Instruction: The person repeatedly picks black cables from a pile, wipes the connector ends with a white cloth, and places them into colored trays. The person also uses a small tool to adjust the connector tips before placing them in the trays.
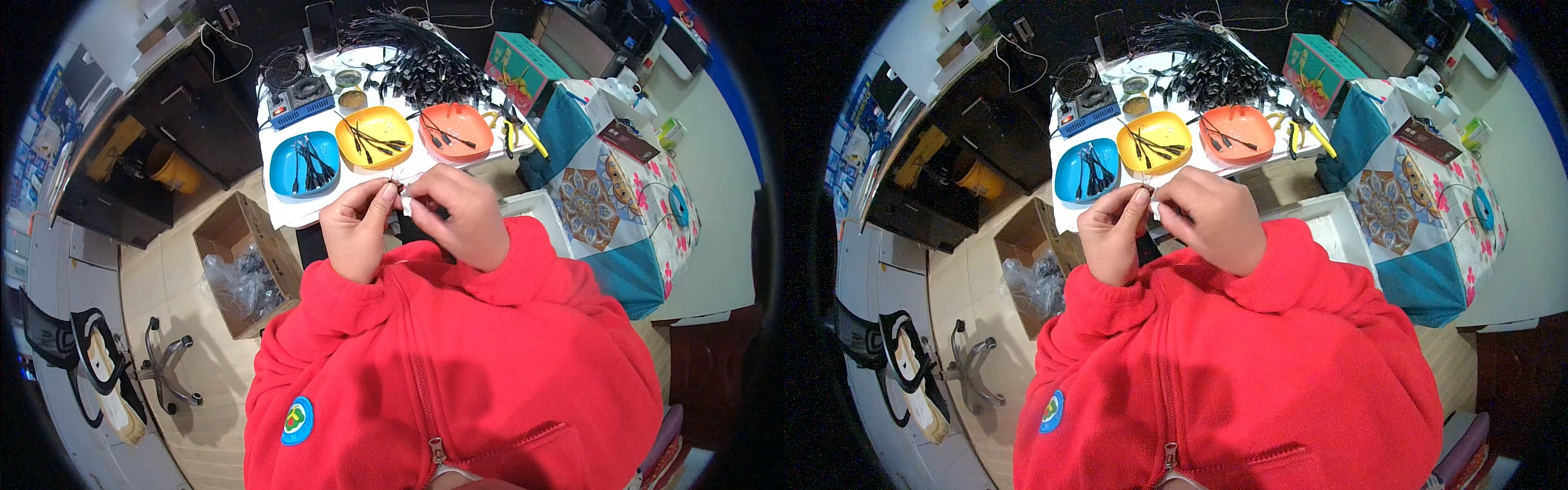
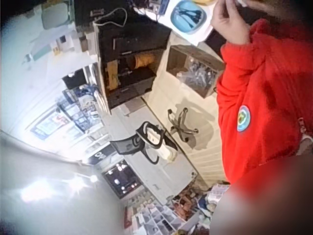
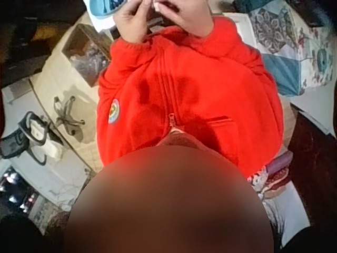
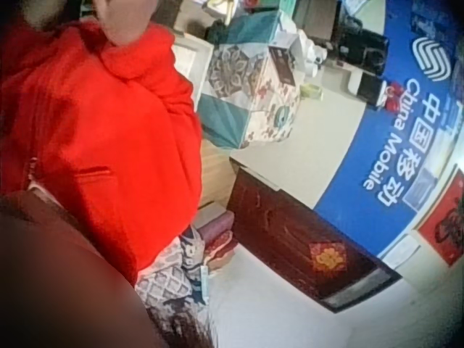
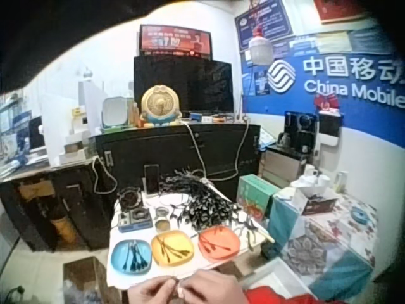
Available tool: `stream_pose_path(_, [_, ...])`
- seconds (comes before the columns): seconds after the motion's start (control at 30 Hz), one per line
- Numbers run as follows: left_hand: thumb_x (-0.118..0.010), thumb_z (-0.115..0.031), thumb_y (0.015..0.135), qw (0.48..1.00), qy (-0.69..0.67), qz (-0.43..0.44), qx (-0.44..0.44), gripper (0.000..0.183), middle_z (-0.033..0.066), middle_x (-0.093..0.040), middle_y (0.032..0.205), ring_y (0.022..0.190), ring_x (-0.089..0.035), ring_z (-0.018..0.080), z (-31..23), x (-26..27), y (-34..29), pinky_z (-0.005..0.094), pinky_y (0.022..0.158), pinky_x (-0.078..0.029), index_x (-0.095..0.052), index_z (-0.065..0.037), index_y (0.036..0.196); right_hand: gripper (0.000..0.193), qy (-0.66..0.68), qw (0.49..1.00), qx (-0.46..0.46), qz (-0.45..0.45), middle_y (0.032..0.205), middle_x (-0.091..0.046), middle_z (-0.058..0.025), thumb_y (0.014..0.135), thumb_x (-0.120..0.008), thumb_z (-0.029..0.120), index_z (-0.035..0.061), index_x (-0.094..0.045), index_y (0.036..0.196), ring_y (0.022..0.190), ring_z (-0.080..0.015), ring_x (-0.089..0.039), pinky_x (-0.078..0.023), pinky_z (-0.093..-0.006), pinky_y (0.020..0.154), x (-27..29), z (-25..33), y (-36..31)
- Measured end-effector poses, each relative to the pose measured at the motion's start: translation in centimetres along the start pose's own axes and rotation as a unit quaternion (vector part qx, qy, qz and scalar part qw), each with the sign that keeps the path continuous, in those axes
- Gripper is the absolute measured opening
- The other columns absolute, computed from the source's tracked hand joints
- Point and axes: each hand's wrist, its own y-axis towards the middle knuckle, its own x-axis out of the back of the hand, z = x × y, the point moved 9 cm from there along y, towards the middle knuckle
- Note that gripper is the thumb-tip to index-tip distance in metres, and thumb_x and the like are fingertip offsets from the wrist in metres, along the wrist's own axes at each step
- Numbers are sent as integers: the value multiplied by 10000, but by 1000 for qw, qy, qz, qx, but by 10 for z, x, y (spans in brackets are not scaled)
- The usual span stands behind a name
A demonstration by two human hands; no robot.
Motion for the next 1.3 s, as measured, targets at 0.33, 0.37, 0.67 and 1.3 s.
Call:
stream_pose_path(0.33, [-601, -57, 904, 987, -107, 70, 102, 152, 83, -656, 751, 532, -437, 43, 19, -9, 0, 173, 474, -326, -652, 59, 986, 152, 404, 884, -216, 91, 886, -635, -29, 891, -639, 90, -23, -608, 988, 813, -75, -594, -494, -226, 735, -26, -64, -2])
stream_pose_path(0.37, [-598, -56, 905, 982, -124, 76, 117, 152, 85, -653, 748, 529, -431, 45, 21, -10, 0, 174, 473, -321, -651, 62, 983, 158, 410, 881, -218, 92, 882, -635, -29, 891, -640, 92, -18, -604, 997, 811, -76, -596, -495, -226, 735, -27, -65, -2])
stream_pose_path(0.67, [-586, -85, 915, 937, -244, 148, 203, 164, 95, -634, 724, 524, -417, 62, 31, -20, -5, 186, 489, -324, -647, 66, 934, 172, 583, 754, -282, 109, 926, -622, -43, 896, -628, 93, 4, -571, 1032, 790, -111, -602, -509, -251, 728, -53, -69, -8])
stream_pose_path(1.3, [-556, 0, 909, 987, 5, 105, 125, 139, 52, -622, 708, 514, -426, 33, 42, -6, 4, 184, 464, -320, -649, 50, 1000, 277, 710, 552, -395, 186, 948, -584, -21, 912, -549, 129, 65, -505, 1178, 797, -104, -561, -469, -280, 710, -105, -95, -34])
